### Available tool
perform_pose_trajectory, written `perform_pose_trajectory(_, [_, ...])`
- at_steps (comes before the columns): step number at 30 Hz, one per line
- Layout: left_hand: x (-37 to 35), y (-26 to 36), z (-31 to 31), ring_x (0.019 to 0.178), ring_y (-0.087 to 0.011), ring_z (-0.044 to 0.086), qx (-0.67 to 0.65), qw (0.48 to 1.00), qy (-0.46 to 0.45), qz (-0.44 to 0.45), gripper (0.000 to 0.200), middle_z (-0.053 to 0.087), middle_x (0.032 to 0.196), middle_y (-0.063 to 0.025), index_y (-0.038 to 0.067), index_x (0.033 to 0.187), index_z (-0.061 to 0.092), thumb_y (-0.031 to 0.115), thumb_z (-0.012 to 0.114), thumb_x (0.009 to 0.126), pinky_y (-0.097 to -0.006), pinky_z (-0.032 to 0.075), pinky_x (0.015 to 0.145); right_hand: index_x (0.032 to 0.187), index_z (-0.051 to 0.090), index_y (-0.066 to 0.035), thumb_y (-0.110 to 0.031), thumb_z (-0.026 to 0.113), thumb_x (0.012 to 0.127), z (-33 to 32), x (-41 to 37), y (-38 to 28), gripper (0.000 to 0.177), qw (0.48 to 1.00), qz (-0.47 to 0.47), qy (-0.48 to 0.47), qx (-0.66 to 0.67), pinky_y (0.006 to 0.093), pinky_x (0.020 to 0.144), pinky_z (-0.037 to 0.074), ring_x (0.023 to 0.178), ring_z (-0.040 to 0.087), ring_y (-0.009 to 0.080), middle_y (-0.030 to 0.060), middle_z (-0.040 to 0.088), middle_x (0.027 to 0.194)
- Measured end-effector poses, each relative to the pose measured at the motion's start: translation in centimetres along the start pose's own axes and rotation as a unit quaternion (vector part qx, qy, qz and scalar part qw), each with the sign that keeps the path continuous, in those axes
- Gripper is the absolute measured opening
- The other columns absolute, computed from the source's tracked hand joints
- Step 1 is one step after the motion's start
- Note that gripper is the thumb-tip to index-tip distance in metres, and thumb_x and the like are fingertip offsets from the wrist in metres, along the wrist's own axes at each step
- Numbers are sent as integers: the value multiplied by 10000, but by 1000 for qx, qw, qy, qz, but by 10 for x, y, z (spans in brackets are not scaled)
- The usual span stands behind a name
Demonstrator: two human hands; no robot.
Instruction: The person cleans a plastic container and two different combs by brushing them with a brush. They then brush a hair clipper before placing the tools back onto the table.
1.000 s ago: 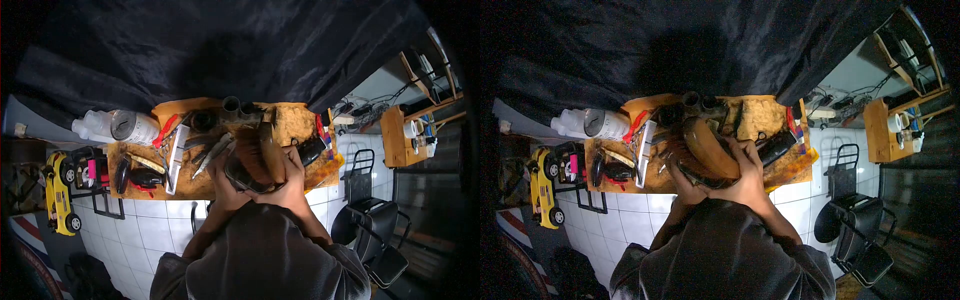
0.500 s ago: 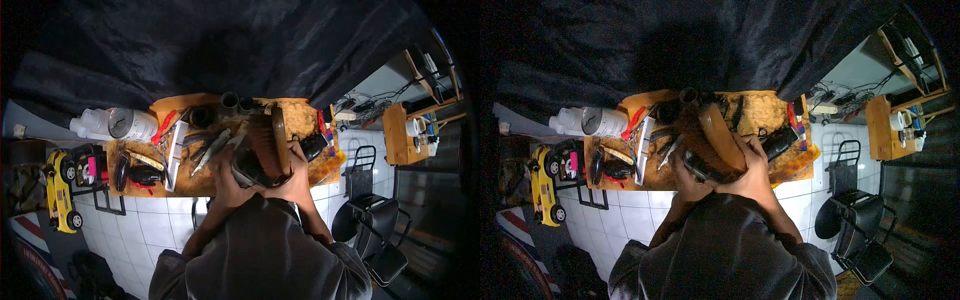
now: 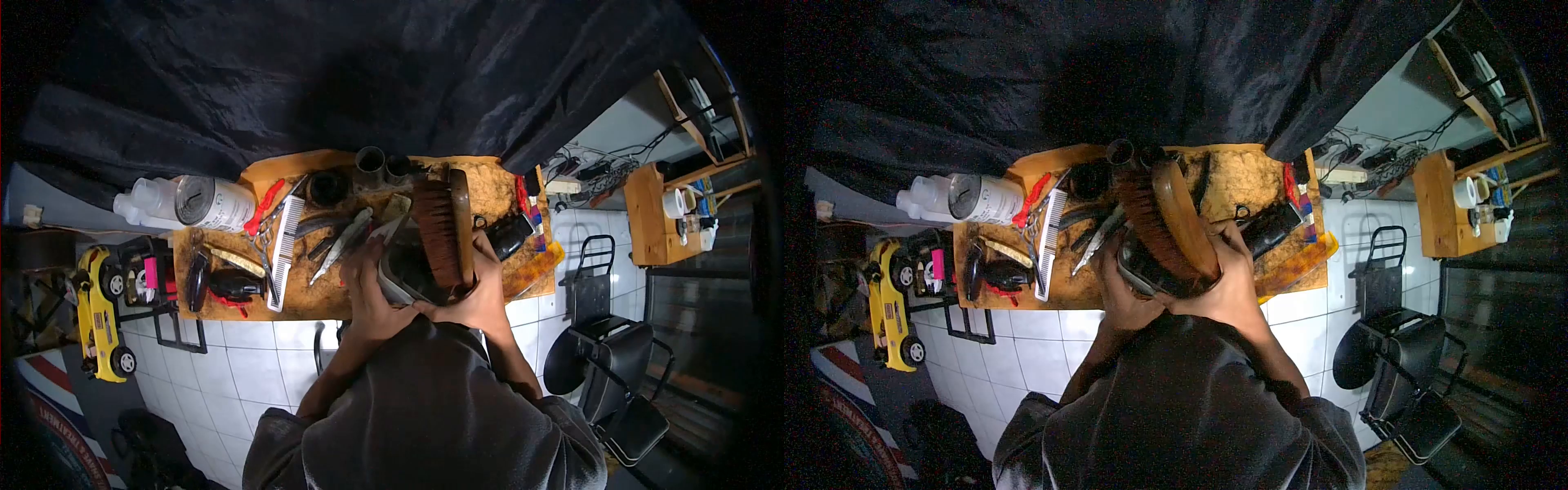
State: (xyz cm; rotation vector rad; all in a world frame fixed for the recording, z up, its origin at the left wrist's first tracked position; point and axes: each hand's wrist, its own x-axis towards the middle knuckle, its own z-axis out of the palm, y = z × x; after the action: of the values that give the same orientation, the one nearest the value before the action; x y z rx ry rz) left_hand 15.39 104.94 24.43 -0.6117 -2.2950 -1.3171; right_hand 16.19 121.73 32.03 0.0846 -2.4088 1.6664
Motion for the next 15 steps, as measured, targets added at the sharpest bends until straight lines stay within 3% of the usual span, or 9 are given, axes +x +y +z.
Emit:
perform_pose_trajectory(8, [-7, -7, 2, 1200, -405, 391, -44, 999, -19, -21, 968, 390, 1340, -247, -48, 1366, 320, 440, 803, 685, -513, 324, 989, 932, 631, 46, -201, 858, 427, 0, -6, 2, 607, 999, 12, 12, -32, 336, 822, 422, 907, 514, 257, 125, 533, 948])
perform_pose_trajectory(11, [-6, -7, 1, 1209, -406, 383, -76, 996, -29, -46, 990, 397, 1333, -236, -37, 1373, 311, 442, 814, 669, -511, 309, 999, 1136, 603, 45, -213, 874, 442, -5, -6, -2, 788, 998, 34, -24, -52, 401, 944, 434, 1061, 552, 356, 207, 576, 1088])
perform_pose_trajectory(14, [-1, -6, -1, 1209, -409, 382, -70, 996, -34, -47, 1019, 397, 1322, -236, -32, 1375, 309, 428, 840, 637, -508, 301, 1005, 1147, 597, 53, -223, 873, 456, -4, -6, -1, 794, 997, 19, -31, -69, 398, 931, 439, 1053, 556, 343, 206, 572, 1103])
perform_pose_trajectory(15, [0, -7, -1, 1208, -410, 382, -65, 996, -34, -43, 1030, 397, 1318, -238, -31, 1374, 309, 421, 851, 624, -507, 299, 1007, 1077, 608, 51, -213, 870, 453, -3, -5, -1, 727, 998, 10, -18, -60, 381, 890, 434, 999, 543, 315, 179, 565, 1041])
